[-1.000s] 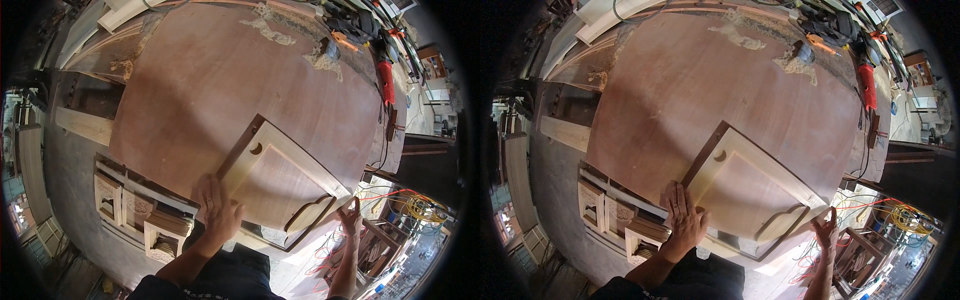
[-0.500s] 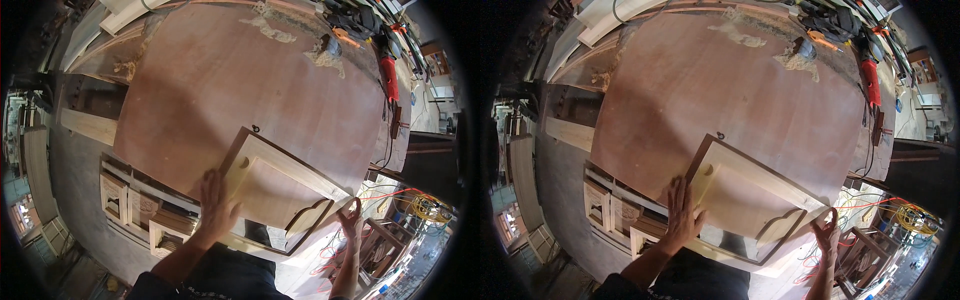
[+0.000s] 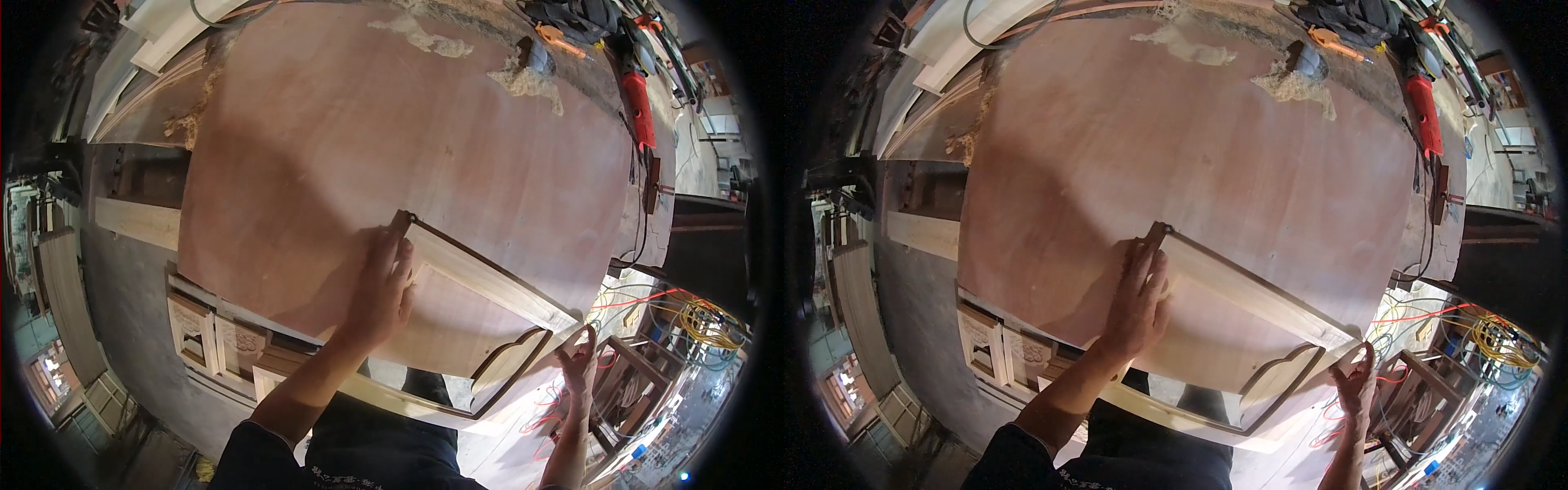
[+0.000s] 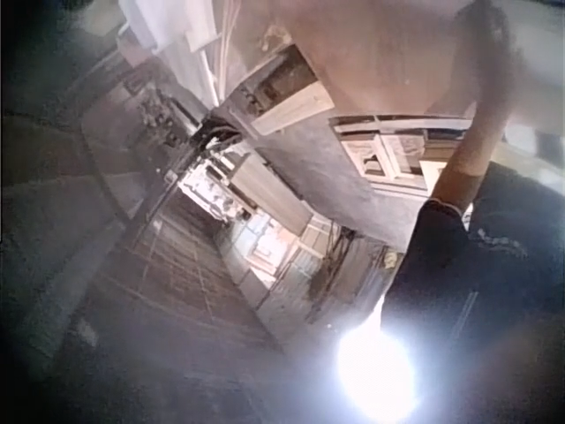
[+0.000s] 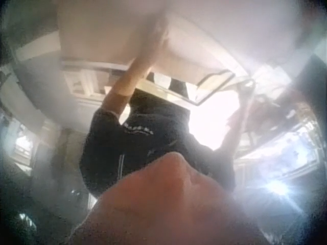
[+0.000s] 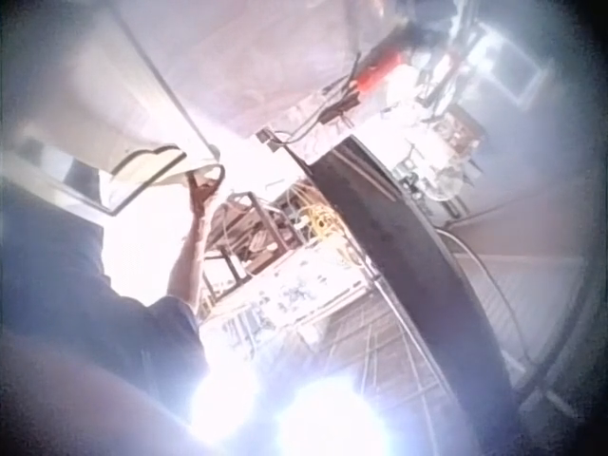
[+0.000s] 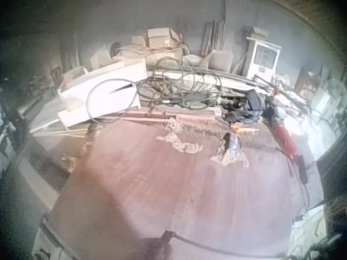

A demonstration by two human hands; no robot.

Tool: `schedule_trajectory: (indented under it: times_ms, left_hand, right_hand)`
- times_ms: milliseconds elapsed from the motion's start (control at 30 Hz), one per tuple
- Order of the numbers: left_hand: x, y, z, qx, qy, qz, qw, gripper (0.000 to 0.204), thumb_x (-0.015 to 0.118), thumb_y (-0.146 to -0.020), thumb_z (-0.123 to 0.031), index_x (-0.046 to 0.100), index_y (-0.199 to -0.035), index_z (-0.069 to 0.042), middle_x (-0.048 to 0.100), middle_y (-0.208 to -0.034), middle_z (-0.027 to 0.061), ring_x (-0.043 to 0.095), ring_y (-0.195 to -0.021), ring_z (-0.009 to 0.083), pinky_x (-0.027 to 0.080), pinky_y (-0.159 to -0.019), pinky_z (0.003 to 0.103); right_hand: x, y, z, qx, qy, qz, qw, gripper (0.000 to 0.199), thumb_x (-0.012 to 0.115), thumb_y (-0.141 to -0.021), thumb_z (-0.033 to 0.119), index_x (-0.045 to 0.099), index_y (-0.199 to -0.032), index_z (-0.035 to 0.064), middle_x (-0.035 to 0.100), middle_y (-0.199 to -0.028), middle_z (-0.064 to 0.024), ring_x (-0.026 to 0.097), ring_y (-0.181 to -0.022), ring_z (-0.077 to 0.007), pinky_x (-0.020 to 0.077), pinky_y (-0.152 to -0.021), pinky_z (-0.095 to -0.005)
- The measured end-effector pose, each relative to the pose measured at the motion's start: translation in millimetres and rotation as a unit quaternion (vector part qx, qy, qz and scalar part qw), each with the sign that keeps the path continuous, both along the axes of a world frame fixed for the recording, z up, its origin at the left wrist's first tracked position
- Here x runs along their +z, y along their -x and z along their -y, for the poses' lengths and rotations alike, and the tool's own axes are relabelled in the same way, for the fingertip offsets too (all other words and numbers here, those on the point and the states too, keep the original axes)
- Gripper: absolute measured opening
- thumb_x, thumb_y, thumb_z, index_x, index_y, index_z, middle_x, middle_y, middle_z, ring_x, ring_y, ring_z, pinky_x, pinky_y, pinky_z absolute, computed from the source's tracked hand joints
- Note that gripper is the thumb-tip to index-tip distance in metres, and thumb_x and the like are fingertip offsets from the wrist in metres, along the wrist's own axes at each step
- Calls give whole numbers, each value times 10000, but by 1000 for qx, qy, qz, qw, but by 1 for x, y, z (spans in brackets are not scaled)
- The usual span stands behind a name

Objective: The person assembles pieces of a wooden frame by hand, fitting carved decorative panels into slots on the frame members and aligning the joints on a workbench.

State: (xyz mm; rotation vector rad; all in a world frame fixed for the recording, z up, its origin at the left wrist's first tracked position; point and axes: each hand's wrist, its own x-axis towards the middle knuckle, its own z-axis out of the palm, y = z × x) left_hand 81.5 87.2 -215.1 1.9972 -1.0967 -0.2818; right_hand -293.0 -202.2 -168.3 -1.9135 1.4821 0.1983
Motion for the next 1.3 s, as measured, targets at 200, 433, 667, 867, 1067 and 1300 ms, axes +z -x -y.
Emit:
schedule_trajectory:
  times_ms: [200,433,667,867,1067,1300]
  left_hand:
    - [-2,0,0,2,-35,6,999,715,577,-946,-59,284,-1591,40,287,-1623,315,289,-1481,559,259,-1223,623]
    - [-9,-11,-9,41,-62,28,997,701,568,-960,-79,285,-1590,44,316,-1605,323,293,-1473,579,258,-1217,631]
    - [-18,-28,-37,51,-58,76,994,671,571,-977,-118,323,-1582,32,337,-1599,314,285,-1479,578,252,-1212,636]
    - [-19,-38,-63,112,-110,68,985,632,567,-1005,-185,366,-1558,46,316,-1619,313,271,-1497,558,255,-1218,605]
    - [-18,-45,-98,166,-144,51,974,600,527,-1041,-275,411,-1523,63,289,-1632,322,230,-1535,504,222,-1242,556]
    - [-18,-44,-151,230,-194,15,954,633,542,-1025,-176,323,-1570,59,255,-1661,296,226,-1548,459,193,-1263,519]
  right_hand:
    - [-7,8,1,14,26,4,1000,1012,900,-762,128,341,-1602,61,452,-752,4,446,-684,-115,418,-636,-278]
    - [-26,-5,3,19,109,32,993,1045,908,-765,256,330,-1605,26,538,-894,-64,528,-778,-186,489,-703,-340]
    - [-31,-52,-1,30,122,25,992,963,902,-775,399,457,-1567,80,519,-1057,-93,535,-946,-237,495,-821,-375]
    - [-45,-101,-14,42,182,34,982,872,890,-777,225,495,-1531,32,514,-1073,-132,537,-930,-284,502,-854,-384]
    - [-53,-147,-24,109,216,102,965,805,862,-805,163,514,-1522,46,571,-1124,-156,577,-998,-299,531,-887,-393]
    - [-62,-200,-49,148,228,178,946,835,863,-738,2,539,-1503,83,578,-1156,-158,607,-1011,-317,553,-890,-402]
